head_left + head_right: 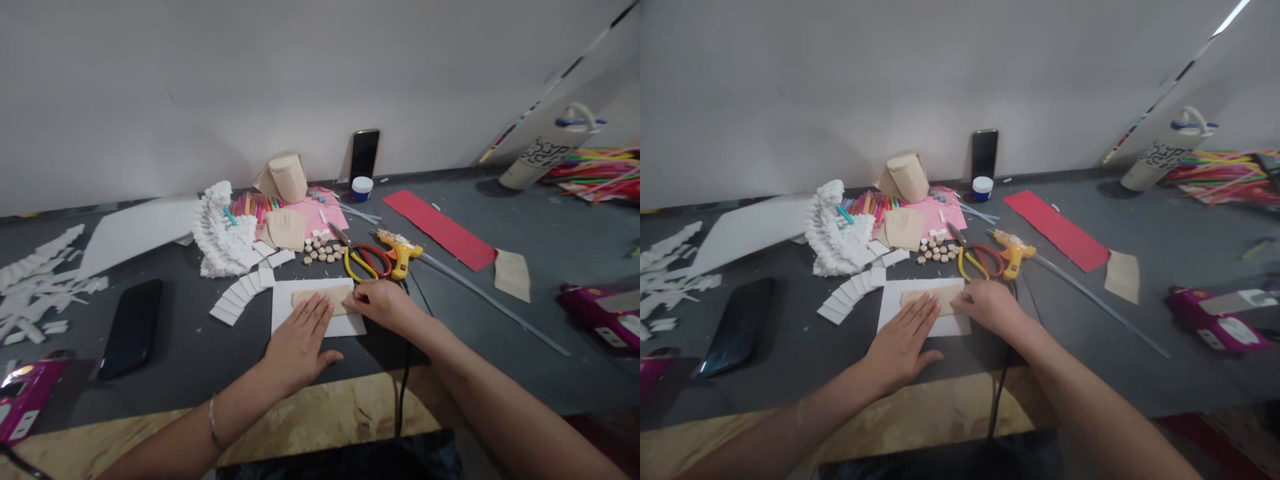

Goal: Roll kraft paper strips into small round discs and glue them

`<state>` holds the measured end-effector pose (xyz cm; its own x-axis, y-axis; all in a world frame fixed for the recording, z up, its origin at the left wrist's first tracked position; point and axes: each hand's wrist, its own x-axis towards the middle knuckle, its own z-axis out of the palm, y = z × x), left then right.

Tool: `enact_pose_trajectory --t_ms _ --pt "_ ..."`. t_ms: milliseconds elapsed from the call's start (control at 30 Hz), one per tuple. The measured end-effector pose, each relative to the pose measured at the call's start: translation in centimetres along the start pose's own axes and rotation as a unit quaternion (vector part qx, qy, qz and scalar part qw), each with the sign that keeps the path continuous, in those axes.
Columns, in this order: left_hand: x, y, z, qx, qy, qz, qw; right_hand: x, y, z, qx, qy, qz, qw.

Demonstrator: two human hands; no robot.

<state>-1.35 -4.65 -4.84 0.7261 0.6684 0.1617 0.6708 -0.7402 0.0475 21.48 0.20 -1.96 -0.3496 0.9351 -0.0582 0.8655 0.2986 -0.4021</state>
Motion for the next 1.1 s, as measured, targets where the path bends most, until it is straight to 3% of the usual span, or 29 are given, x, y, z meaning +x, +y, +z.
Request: enact_pose_trajectory --t_ms 167,300,367,467,633,733,933,1100 --pt "-0.1 0.2 0.3 -0.015 -0.004 -0.01 1.0 -0.9 -0.3 -1.2 -0.05 0.01 -0.018 0.999" --pt "-0.2 0.2 0.4 -0.031 -0.003 -0.022 0.999 -2.6 -2.5 -2.4 -0.075 0.121 -0.064 0.988" --pt "-0.1 0.2 0.4 -0.043 -0.001 -0.022 0.999 -3.4 -3.8 -2.1 -0.071 0.139 -0.118 0.981" --pt "-0.1 0.1 0.2 -0.039 -0.009 -0.008 0.999 -4.2 -5.1 -0.3 -0.106 0.097 -0.166 0.976" --pt "-0.1 0.3 0.2 -0.009 -0.034 -0.008 0.999 -4.8 -4.6 3.6 -0.131 0.053 -0.15 0.978" --pt "-0.1 0.4 0.1 -0.011 -0.024 -0.022 0.999 -5.2 -3.9 5.0 -0.135 0.052 -0.139 0.98" --pt "-0.4 0.1 0.0 -0.008 -0.014 -0.026 1.0 -5.6 -4.4 5.1 -0.147 0.039 -0.119 0.981" --pt "-2.1 -1.1 -0.4 0.001 -0.005 -0.041 0.999 -5.5 -4.7 4.7 -0.13 0.025 -0.1 0.986"
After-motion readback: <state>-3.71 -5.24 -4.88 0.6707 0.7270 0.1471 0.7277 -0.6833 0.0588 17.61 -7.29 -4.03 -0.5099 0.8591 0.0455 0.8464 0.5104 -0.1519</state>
